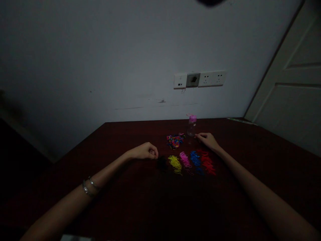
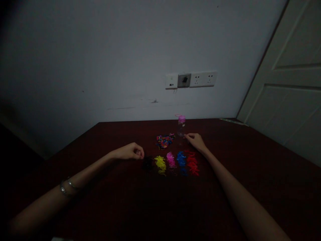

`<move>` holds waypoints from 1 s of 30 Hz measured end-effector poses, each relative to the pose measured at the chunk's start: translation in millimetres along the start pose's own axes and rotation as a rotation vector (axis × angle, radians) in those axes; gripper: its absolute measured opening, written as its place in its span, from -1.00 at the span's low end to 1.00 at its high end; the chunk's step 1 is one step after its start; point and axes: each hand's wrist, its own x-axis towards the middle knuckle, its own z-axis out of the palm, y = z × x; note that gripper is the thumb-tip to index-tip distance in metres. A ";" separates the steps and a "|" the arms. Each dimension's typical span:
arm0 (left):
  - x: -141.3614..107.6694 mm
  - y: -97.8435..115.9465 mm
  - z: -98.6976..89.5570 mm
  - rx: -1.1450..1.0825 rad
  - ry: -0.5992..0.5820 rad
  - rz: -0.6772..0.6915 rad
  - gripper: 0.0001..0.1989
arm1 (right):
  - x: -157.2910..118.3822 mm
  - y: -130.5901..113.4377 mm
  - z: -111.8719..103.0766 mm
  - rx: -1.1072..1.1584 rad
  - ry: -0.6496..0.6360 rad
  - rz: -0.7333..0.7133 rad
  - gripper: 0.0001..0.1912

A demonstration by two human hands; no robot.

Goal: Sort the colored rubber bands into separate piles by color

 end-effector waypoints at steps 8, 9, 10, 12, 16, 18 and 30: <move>1.0 1.9 2.1 -0.046 0.003 -0.011 -0.81 | -1.2 -1.0 -0.1 -0.007 0.002 0.004 -0.52; 2.4 1.0 1.1 -0.055 0.013 -0.013 -0.80 | -0.9 -0.5 0.1 -0.007 0.002 0.005 -0.52; 4.4 -0.3 0.0 -0.066 0.023 -0.014 -0.79 | -0.6 0.3 0.3 -0.008 0.000 0.003 -0.52; 10.0 -4.4 -2.3 -0.094 0.066 -0.012 -0.78 | 0.2 2.3 0.9 -0.014 -0.006 -0.003 -0.52; 27.0 -17.8 -6.5 -0.150 0.282 -0.006 -0.77 | 0.9 5.2 1.8 -0.047 -0.023 -0.018 -0.51; 36.9 -25.6 -7.8 -0.187 0.404 0.004 -0.77 | 0.5 4.8 2.1 -0.070 -0.034 -0.033 -0.52; 90.0 -44.6 -6.2 -0.545 0.944 -0.019 -0.75 | -0.1 3.0 3.9 -0.171 -0.063 -0.065 -0.64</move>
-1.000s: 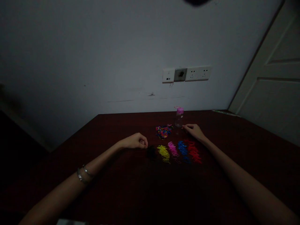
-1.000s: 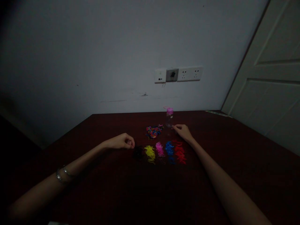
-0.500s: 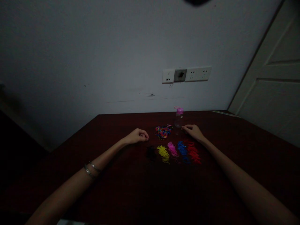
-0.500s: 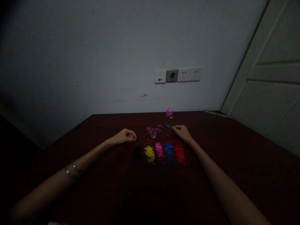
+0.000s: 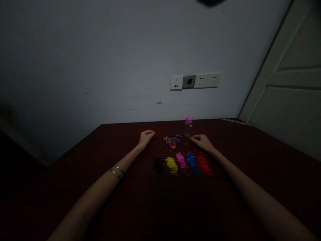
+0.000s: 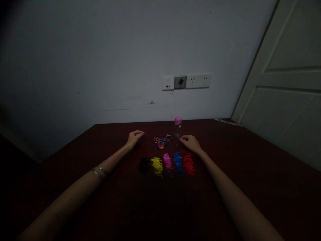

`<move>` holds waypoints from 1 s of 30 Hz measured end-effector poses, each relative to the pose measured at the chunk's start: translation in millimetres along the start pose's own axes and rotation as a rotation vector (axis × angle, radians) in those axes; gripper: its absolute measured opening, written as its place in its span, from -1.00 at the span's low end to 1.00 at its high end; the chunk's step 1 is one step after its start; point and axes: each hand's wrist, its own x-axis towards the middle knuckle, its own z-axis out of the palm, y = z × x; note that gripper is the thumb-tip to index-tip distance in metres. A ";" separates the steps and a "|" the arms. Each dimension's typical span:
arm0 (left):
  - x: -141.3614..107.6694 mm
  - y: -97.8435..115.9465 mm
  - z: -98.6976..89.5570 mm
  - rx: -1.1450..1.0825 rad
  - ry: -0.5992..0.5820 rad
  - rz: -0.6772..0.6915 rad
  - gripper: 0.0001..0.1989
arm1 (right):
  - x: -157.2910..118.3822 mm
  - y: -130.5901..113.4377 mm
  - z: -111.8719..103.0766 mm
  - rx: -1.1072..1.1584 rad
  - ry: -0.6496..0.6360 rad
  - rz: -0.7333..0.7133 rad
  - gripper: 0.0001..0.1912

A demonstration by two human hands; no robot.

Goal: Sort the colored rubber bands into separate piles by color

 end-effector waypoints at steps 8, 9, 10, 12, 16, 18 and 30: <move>10.1 -17.9 -1.0 -0.009 0.046 -0.036 -0.74 | 2.5 -6.4 -0.3 0.096 0.004 -0.031 -0.67; 10.1 -18.9 -2.2 -0.008 0.046 -0.037 -0.74 | 3.0 -11.2 -0.1 0.116 0.010 -0.042 -0.67; 10.0 -19.5 -3.1 -0.006 0.045 -0.037 -0.74 | 3.4 -17.2 0.4 0.135 0.013 -0.055 -0.68; 9.7 -19.9 -4.5 -0.003 0.042 -0.041 -0.74 | 3.9 -31.7 2.8 0.160 0.006 -0.089 -0.69; 10.2 -20.9 -5.1 -0.005 0.052 -0.040 -0.73 | 2.9 -62.0 12.9 0.201 -0.133 -0.192 -0.67; 10.6 -22.0 -4.7 -0.004 0.050 -0.029 -0.73 | 1.2 -73.1 18.6 0.180 -0.188 -0.256 -0.67; 9.2 -23.7 -3.3 0.009 -0.002 -0.013 -0.74 | -6.5 -88.6 24.0 -0.170 -0.209 -0.244 -0.75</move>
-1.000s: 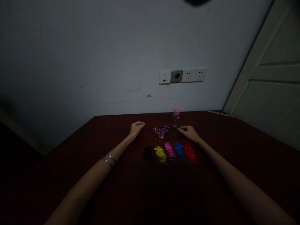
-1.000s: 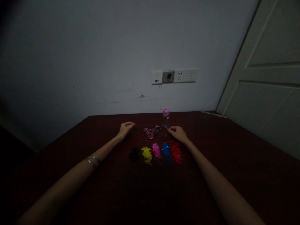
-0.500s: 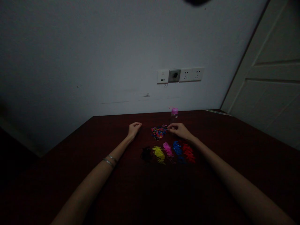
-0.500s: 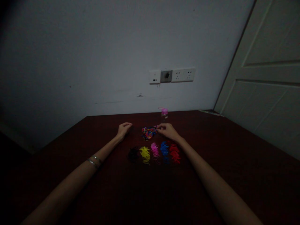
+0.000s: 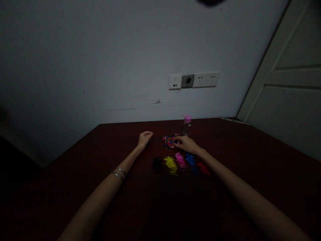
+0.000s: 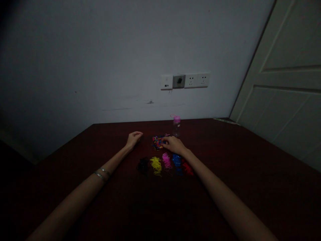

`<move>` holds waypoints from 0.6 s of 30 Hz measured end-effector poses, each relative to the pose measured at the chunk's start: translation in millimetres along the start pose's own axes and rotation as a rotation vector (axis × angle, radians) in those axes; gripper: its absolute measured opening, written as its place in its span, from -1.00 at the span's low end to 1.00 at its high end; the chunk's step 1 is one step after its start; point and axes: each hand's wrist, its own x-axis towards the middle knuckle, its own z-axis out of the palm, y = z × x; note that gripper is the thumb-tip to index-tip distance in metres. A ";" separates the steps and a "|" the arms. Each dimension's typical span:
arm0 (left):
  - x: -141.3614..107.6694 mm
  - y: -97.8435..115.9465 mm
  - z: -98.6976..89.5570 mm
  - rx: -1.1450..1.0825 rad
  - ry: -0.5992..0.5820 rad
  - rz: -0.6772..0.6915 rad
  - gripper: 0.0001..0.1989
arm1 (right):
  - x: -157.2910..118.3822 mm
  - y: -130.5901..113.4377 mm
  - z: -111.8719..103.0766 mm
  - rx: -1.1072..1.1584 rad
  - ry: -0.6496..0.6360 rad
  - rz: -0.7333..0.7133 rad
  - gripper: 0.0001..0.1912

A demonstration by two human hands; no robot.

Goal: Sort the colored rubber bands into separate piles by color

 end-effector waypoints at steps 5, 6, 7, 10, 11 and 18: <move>-1.1 0.8 -0.5 0.009 -0.015 0.022 -0.73 | 0.6 -1.4 2.2 -0.044 0.009 -0.027 -0.78; -1.4 1.0 -0.5 0.010 -0.014 0.024 -0.73 | 0.5 -2.2 2.3 -0.048 0.008 -0.029 -0.78; -1.7 1.3 -0.5 0.009 -0.013 0.023 -0.72 | 0.4 -3.0 2.2 -0.052 0.009 -0.026 -0.78; -2.2 2.1 -0.3 0.008 -0.005 0.015 -0.72 | -0.2 -5.4 1.3 -0.061 0.015 -0.011 -0.79; -2.3 2.3 -0.2 0.009 -0.003 0.013 -0.73 | -0.3 -5.8 1.0 -0.063 0.017 -0.009 -0.79; -1.9 2.3 0.3 0.004 0.003 0.008 -0.76 | -0.3 -2.5 1.6 -0.063 0.056 -0.031 -0.77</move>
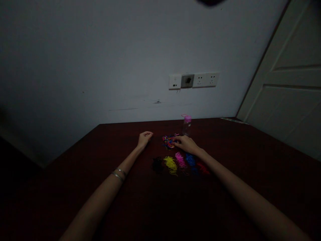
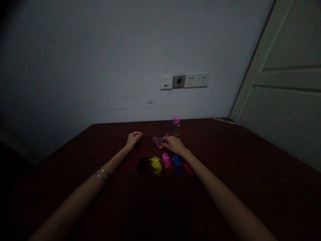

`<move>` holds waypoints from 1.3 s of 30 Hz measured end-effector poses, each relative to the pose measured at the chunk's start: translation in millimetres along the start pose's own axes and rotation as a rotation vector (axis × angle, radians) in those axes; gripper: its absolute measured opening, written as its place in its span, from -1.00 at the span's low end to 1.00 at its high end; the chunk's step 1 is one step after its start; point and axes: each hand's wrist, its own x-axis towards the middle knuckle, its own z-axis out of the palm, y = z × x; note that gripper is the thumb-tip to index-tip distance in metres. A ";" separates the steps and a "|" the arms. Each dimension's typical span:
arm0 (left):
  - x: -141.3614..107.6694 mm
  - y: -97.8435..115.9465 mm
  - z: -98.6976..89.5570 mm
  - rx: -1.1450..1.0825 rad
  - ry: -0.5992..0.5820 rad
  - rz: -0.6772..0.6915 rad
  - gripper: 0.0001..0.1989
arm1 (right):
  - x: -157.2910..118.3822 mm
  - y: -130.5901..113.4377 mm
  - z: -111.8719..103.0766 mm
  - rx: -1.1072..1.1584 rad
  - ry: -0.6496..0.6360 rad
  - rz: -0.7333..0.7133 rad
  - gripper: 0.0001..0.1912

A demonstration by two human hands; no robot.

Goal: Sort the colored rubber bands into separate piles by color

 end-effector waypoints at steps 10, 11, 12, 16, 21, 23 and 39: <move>-0.1 0.2 -0.7 -0.008 0.001 0.000 -0.73 | 3.1 2.0 -11.9 0.071 0.047 0.006 -0.76; 0.1 -0.3 -0.9 -0.010 0.002 0.000 -0.73 | 3.6 2.0 -14.0 0.087 0.054 0.000 -0.75; 0.3 -0.8 -1.1 -0.011 0.002 0.000 -0.73 | 4.0 2.0 -16.2 0.103 0.061 -0.006 -0.74; 0.0 -0.8 -1.9 -0.013 0.000 -0.006 -0.71 | 3.8 1.0 -26.4 0.153 0.078 -0.027 -0.72; -2.6 3.6 -1.9 -0.013 0.001 -0.016 -0.71 | -5.2 2.8 -42.6 0.148 0.060 -0.021 -0.72; -3.8 5.4 -1.6 -0.013 -0.001 -0.015 -0.72 | -12.9 6.2 -48.1 0.137 0.034 -0.013 -0.73; -3.4 4.3 0.0 0.012 -0.014 -0.006 -0.76 | -70.4 21.7 -46.8 0.194 -0.212 0.041 -0.76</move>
